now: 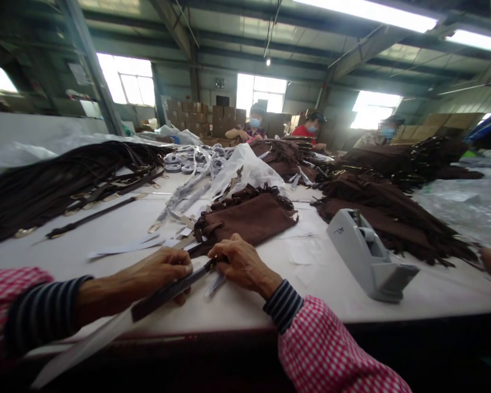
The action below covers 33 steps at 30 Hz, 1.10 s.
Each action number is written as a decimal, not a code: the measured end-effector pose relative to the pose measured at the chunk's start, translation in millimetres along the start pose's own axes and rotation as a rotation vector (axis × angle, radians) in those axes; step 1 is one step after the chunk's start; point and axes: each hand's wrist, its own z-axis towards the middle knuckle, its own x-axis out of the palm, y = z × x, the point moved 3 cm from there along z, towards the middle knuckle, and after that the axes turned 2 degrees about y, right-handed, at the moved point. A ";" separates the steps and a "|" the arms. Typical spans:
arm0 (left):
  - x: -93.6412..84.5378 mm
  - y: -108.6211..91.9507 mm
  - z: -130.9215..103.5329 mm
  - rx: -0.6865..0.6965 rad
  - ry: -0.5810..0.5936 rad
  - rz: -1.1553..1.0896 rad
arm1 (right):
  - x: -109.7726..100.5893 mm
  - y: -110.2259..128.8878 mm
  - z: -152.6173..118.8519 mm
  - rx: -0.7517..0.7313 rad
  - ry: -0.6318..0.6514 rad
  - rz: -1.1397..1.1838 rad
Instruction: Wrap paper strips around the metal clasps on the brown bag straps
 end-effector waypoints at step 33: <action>-7.5 -2.2 35.0 -0.061 0.131 -0.215 | 17.4 20.8 10.8 -0.186 -0.044 -0.224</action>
